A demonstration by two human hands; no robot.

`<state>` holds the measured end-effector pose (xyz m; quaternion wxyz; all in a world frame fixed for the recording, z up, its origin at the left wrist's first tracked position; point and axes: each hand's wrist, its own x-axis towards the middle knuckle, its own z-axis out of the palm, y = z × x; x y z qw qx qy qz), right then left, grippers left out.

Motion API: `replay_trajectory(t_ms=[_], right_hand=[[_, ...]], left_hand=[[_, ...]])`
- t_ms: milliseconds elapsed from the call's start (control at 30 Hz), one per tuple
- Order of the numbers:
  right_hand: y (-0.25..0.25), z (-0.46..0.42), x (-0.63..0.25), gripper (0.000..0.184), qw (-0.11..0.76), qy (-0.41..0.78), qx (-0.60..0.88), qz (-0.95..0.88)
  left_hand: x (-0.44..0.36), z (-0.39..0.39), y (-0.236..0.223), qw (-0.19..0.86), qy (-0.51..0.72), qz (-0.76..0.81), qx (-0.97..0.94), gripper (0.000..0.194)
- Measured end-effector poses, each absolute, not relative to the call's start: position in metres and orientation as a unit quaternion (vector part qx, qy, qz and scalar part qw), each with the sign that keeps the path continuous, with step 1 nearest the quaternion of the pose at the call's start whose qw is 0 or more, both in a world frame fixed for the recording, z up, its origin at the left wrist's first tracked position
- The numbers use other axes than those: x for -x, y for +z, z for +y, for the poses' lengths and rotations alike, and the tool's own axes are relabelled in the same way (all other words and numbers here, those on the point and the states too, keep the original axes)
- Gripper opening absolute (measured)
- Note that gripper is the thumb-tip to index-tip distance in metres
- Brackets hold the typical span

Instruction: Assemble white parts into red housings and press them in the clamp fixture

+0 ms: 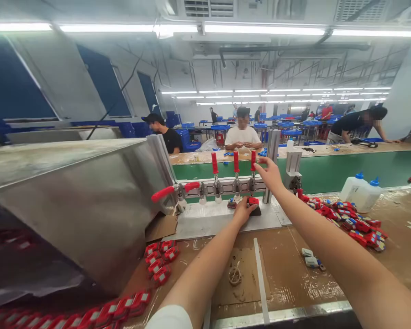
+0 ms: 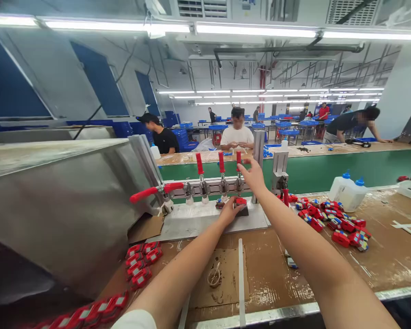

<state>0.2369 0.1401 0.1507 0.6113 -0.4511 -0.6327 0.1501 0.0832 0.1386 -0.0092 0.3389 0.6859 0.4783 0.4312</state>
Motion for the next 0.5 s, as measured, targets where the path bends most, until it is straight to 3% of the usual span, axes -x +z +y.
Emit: replay_trajectory(t_ms=[67,167,267,500], right_hand=[[0.176,0.152,-0.224,0.054,0.596,0.180,0.439,-0.648],[0.188,0.152,-0.214,0.041,0.574,0.191,0.443,-0.662],[0.170,0.126,-0.216,0.028,0.575,0.135,0.430,-0.682],[0.115,0.071,-0.231,0.024,0.568,0.114,0.345,-0.738]], left_hand=[[-0.086,0.142,-0.012,0.325,0.415,0.500,-0.687,0.036],[-0.086,0.147,-0.014,0.310,0.394,0.518,-0.693,0.032],[-0.085,0.151,-0.016,0.304,0.385,0.523,-0.697,0.031],[-0.086,0.155,-0.021,0.303,0.395,0.523,-0.692,0.039]])
